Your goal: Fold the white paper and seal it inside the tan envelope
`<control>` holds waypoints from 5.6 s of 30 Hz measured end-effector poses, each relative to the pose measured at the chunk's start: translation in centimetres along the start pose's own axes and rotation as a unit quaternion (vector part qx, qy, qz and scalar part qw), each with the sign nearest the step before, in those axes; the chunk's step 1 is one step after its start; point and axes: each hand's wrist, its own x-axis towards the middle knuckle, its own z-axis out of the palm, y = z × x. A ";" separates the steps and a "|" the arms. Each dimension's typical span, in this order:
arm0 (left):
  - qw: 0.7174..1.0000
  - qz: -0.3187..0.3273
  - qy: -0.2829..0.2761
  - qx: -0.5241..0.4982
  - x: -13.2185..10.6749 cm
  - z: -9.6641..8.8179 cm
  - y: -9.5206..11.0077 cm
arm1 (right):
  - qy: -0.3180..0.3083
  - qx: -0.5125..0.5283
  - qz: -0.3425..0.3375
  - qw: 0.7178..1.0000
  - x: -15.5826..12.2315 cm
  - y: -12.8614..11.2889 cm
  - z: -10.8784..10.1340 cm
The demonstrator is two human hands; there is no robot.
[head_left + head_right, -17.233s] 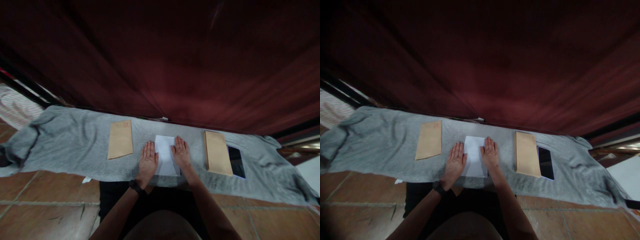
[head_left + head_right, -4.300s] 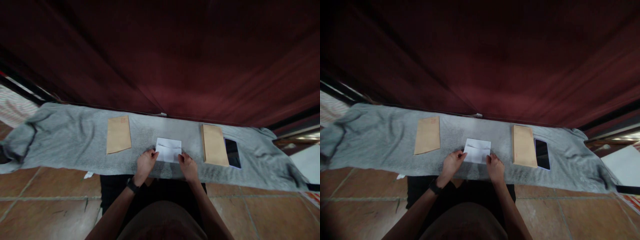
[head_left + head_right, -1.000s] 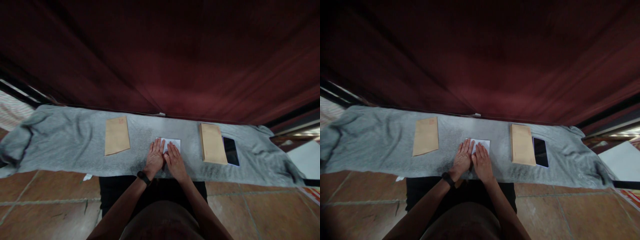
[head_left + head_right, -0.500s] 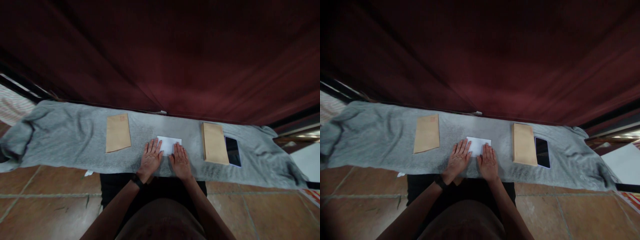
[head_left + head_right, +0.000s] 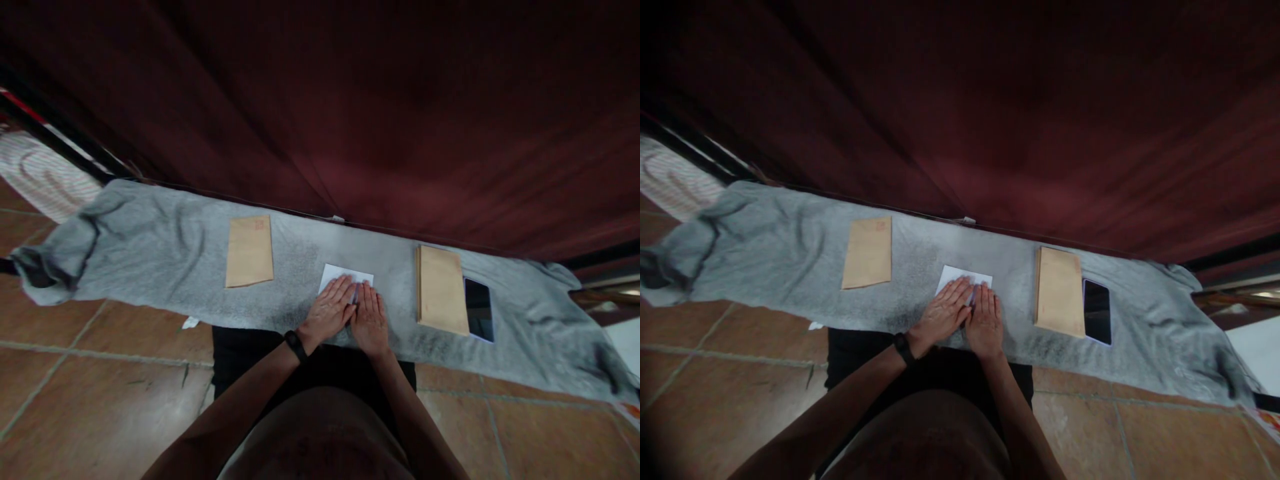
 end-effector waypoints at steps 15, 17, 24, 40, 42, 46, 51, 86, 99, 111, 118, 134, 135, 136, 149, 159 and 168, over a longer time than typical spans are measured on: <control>1.000 -0.008 -0.018 -0.003 -0.2 0.6 -0.7 | 0.008 -0.003 0.045 0.999 -0.5 1.8 -0.5; 1.000 -0.006 -0.015 -0.004 -0.2 0.6 -0.7 | 0.005 0.003 0.059 0.998 -0.2 2.1 -0.8; 1.000 0.002 -0.012 -0.002 -0.2 0.8 -0.9 | -0.023 0.066 0.001 0.998 2.1 -0.4 -1.1; 0.995 -0.090 0.026 0.026 0.1 0.9 -2.4 | -0.007 0.017 0.014 1.000 3.1 -0.2 0.3; 0.994 -0.103 0.025 0.028 0.2 0.6 -2.8 | 0.001 0.013 0.023 1.000 3.0 0.2 0.3; 0.993 -0.116 0.019 0.033 0.3 0.5 -3.2 | 0.014 0.011 0.039 0.999 2.7 1.2 0.3; 0.992 -0.120 0.009 0.042 0.4 0.5 -3.0 | 0.032 0.016 0.052 0.998 2.2 2.5 0.0; 0.878 -0.323 0.142 -0.324 0.2 -0.3 -3.1 | 0.046 -0.008 0.025 0.999 0.5 0.6 0.1; 0.714 -0.375 0.158 -0.569 1.6 -3.8 -1.2 | 0.017 0.104 -0.034 0.994 1.1 -1.5 -3.4; 0.627 -0.410 0.082 -0.657 0.8 -4.9 0.3 | 0.102 0.674 0.281 0.675 4.9 -4.4 -6.1; 0.706 -0.349 0.106 -0.607 0.0 -2.3 -2.1 | 0.142 0.696 0.349 0.611 3.3 -2.2 -3.6; 0.935 -0.236 0.079 -0.254 2.6 -1.5 -5.8 | 0.018 0.185 0.197 0.963 0.5 1.2 -2.0; 0.938 -0.231 0.082 -0.246 2.5 -1.3 -5.7 | 0.011 0.162 0.188 0.969 0.5 1.2 -2.0; 0.940 -0.229 0.084 -0.240 2.4 -1.1 -5.7 | 0.007 0.141 0.180 0.973 0.6 1.2 -2.1; 0.981 -0.138 0.091 -0.100 0.5 -0.5 -2.0 | -0.027 0.085 -0.001 0.996 1.7 -1.6 -1.3; 0.996 -0.083 0.015 -0.015 -0.9 1.1 0.3 | -0.021 0.013 0.009 1.000 1.2 -0.4 -0.7; 0.989 -0.145 0.023 0.028 -1.5 0.9 -1.2 | 0.001 -0.004 0.023 1.000 0.6 2.0 -0.7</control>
